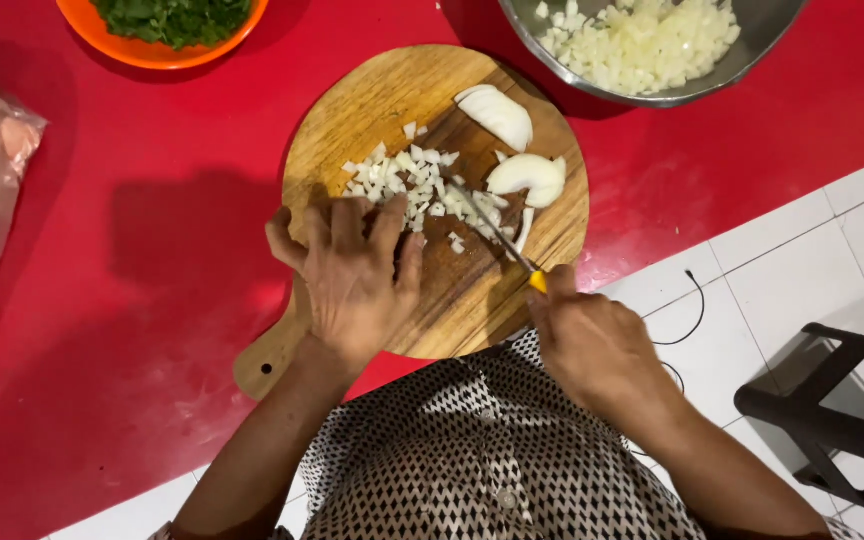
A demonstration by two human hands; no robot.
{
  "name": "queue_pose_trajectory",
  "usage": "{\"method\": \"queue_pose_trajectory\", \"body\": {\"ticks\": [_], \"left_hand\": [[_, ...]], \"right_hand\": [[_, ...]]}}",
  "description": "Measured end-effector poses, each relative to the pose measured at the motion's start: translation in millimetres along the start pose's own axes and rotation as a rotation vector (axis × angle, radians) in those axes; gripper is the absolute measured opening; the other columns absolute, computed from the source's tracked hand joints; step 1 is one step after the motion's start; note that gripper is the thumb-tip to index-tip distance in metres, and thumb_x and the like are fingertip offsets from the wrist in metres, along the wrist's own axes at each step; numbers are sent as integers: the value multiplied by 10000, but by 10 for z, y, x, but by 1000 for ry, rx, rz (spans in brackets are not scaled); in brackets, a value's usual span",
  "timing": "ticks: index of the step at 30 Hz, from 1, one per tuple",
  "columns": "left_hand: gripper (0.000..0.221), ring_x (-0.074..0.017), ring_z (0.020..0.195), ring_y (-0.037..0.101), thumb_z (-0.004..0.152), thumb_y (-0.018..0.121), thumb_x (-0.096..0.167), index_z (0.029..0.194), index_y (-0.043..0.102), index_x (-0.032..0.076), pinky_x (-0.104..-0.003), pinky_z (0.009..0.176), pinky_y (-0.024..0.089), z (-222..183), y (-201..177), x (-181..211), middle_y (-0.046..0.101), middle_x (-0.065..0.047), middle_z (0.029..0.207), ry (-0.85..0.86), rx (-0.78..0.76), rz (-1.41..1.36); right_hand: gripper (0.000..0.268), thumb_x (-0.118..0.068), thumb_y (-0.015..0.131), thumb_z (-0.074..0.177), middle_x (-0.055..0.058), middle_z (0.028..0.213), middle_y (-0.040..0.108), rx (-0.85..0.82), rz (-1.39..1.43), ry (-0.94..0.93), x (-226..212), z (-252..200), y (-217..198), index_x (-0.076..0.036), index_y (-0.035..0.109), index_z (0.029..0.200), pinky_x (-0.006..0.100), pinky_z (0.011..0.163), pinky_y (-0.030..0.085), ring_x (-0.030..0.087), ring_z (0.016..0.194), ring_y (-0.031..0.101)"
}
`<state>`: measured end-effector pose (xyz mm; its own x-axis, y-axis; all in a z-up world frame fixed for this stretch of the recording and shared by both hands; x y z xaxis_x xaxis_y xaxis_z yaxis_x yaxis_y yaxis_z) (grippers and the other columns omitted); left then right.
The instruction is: Slicing and dicing a white onion on a wooden cutting board using a knife
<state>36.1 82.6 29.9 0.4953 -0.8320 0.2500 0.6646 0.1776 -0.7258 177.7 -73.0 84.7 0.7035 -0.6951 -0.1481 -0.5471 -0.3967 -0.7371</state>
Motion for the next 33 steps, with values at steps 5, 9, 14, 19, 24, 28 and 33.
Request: {"method": "queue_pose_trajectory", "body": {"ticks": [5,9,14,19,24,28,33], "left_hand": [[280,-333,1000,544,914,698,361,1017,765,110,-649,1018,197,87,18,-236,583,-104,924,-37,-59,24],[271,-339,999,538,836,771,251,1057,766,95,-661,1007,210,167,-157,-399,609,-102,942,-131,-172,-106],[926,-396,994,503,778,481,797,1378,562,97,-633,959,239,98,-328,-413,616,-177,1116,-167,-493,61],[616,-398,1075,549,961,447,656,1111,673,102,-614,1010,212,68,-65,-364,651,-164,1261,-95,-326,-40],[291,-346,944,536,1050,561,360,1132,682,107,-598,1018,253,154,-182,-214,671,-60,973,-48,-138,-15],[227,-297,1070,550,923,679,342,1105,748,225,-608,1037,232,44,-126,13,585,-17,1035,189,-212,-136],[382,-348,985,615,800,807,304,1152,681,229,-709,1082,222,147,101,-122,580,-43,924,300,-385,-34]], "right_hand": [[465,-374,255,1077,248,907,758,-86,-30,-91,-209,-49,23,-60,458,1353,551,900,586,424,919,782],[454,-412,263,1074,263,911,758,-94,1,-17,-37,26,-87,-83,464,1315,584,897,569,448,955,768],[385,-22,317,1003,119,1182,510,104,-294,-252,34,370,109,-73,499,1339,383,355,632,235,545,693],[261,-290,281,1116,-32,559,505,33,-8,-255,-63,216,89,-95,435,1195,341,276,436,160,343,511],[397,-434,253,1078,188,799,744,-36,46,58,184,130,-45,-93,375,1242,566,720,548,439,740,731],[424,-425,274,1083,251,870,735,35,27,97,232,153,35,-67,373,1287,615,749,513,520,833,703],[488,41,307,920,184,1074,540,87,-211,-281,19,183,222,-20,430,1388,458,383,608,288,495,647]]}}
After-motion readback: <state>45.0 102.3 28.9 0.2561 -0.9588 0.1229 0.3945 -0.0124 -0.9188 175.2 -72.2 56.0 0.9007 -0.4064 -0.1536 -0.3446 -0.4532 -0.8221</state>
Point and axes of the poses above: each hand's wrist, its own z-axis towards the middle knuckle, its own y-axis out of the palm, x = y × z, the point moved 4 cm from there along z, towards the middle knuckle
